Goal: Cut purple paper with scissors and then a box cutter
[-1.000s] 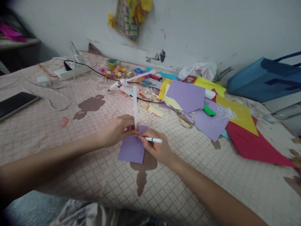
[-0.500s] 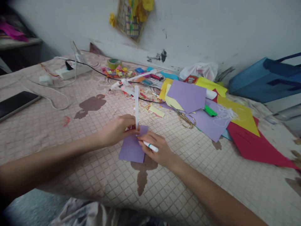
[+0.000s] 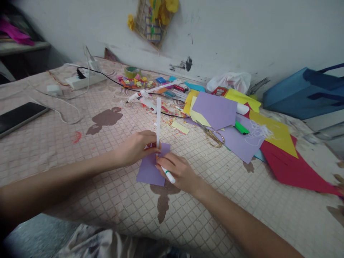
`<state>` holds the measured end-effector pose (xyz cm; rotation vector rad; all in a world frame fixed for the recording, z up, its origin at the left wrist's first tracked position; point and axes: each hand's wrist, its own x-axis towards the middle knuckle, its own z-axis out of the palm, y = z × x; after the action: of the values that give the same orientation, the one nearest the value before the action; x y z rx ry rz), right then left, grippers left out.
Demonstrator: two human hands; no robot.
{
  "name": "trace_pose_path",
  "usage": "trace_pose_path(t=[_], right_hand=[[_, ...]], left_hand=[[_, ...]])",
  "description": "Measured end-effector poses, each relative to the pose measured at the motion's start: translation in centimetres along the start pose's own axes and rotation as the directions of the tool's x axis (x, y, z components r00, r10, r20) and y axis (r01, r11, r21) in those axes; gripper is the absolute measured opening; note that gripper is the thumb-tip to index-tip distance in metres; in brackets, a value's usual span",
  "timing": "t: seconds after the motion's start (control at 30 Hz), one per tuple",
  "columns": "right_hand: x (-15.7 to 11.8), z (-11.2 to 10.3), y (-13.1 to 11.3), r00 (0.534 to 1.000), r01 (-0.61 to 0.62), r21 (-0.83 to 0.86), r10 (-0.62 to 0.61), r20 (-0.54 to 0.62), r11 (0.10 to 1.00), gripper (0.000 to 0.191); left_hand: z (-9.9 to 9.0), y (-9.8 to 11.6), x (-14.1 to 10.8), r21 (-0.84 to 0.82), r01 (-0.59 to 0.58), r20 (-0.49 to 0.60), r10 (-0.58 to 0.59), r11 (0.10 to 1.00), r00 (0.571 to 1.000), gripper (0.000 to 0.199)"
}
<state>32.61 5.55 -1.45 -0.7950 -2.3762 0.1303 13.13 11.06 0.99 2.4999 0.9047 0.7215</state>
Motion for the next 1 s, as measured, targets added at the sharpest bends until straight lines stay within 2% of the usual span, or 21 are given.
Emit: trace_pose_path(t=[0.23,0.47,0.63,0.87,0.93,1.0], right_hand=[[-0.4,1.0,-0.1,0.996,0.09,-0.169,-0.084,0.041,0.981,0.013],[-0.3,1.6,-1.0,0.994,0.095,-0.258,-0.077,0.08,0.962,0.016],[0.2,1.5,-1.8,0.993,0.048,-0.279,-0.015,0.119,0.959,0.021],[0.4,1.8,-2.4,0.993,-0.014,-0.298,0.049,0.111,0.955,0.023],[0.3,1.7,-2.4,0.997,-0.029,-0.274,0.049,0.067,0.961,0.019],[0.1,1.3,-2.3,0.997,-0.073,-0.18,0.072,-0.016,0.981,0.013]], left_hand=[[0.1,-0.2,0.0,0.016,-0.018,-0.006,0.018,1.0,1.0,0.016],[0.1,-0.2,0.0,-0.006,-0.02,-0.01,0.019,1.0,1.0,0.015],[0.0,-0.1,-0.1,-0.005,-0.015,-0.002,0.015,1.0,1.0,0.013],[-0.2,0.2,-0.1,0.003,-0.015,-0.003,0.015,1.0,1.0,0.012],[-0.1,0.1,-0.1,0.002,-0.007,-0.012,0.007,1.0,1.0,0.013],[-0.1,0.0,-0.1,-0.007,-0.006,-0.018,0.006,1.0,1.0,0.014]])
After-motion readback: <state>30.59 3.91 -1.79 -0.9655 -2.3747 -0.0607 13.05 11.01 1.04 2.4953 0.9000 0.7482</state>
